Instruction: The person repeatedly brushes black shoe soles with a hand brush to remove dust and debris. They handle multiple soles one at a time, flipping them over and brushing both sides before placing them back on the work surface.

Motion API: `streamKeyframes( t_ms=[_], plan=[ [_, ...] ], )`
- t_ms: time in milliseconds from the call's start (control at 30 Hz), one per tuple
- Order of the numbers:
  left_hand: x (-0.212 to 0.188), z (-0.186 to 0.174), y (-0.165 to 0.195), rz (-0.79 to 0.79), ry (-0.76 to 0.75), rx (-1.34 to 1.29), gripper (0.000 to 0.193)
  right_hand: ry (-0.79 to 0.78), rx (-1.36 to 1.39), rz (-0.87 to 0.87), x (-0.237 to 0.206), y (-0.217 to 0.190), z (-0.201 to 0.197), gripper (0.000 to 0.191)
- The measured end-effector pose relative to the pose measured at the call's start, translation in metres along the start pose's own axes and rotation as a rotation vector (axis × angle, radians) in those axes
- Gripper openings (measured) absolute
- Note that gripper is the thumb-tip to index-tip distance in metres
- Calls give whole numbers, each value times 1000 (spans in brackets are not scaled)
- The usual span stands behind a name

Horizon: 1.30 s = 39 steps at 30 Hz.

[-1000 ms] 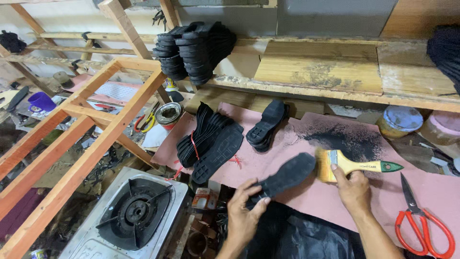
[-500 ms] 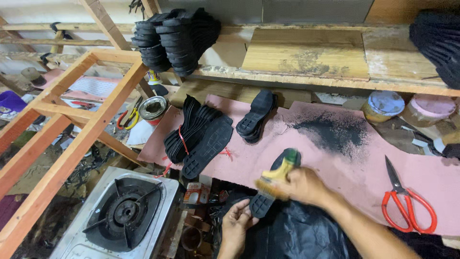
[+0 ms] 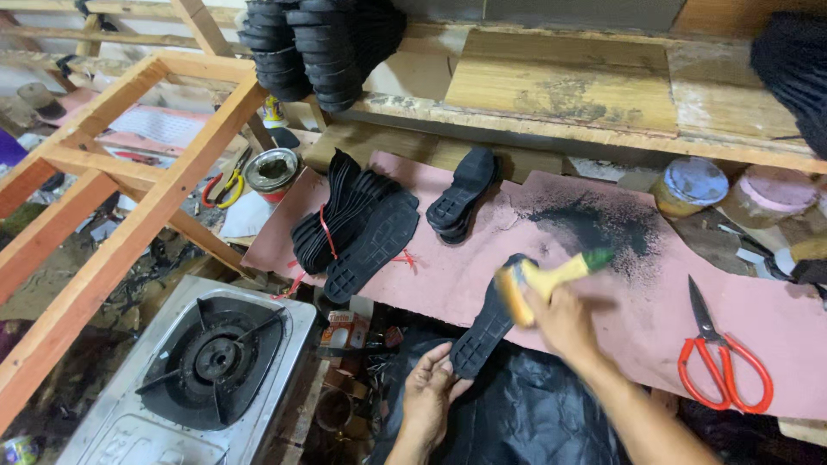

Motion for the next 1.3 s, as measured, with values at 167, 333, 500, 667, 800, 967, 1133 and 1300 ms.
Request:
streamKeyframes(
  t_ms=[167, 333, 500, 667, 800, 967, 1133, 1300],
  plan=[
    [2, -3, -10, 59, -26, -23, 36, -75, 240, -42, -75, -10, 15, 36],
    [6, -1, -19, 65, -8, 6, 37, 35, 242, 226, -89, -29, 11, 36],
    [10, -5, -23, 178, -5, 89, 36, -190, 455, -214, -112, -46, 22, 34],
    [8, -6, -27, 95, 20, 21, 35, -19, 233, 88, -120, -30, 29, 31],
    [6, -1, -15, 173, -31, -71, 38, -260, 543, -288, -125, -32, 38, 35],
    [-15, 5, -6, 83, -99, -174, 56, 24, 171, 96, -123, -13, 40, 35],
    [-24, 14, 9, 135, -171, -157, 70, -93, 266, -15, -122, -7, 46, 35],
    [-28, 24, 14, 103, -172, -181, 78, -29, 163, -37, -124, -9, 42, 34]
  ],
)
Point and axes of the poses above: each hand's wrist, its own x-axis towards the middle knuckle, its own z-axis out of the palm, y = z × x, the point moved 2 cm from there along x, towards the middle knuckle, and after that the axes turned 13 degrees about x, right-handed, at the moved point
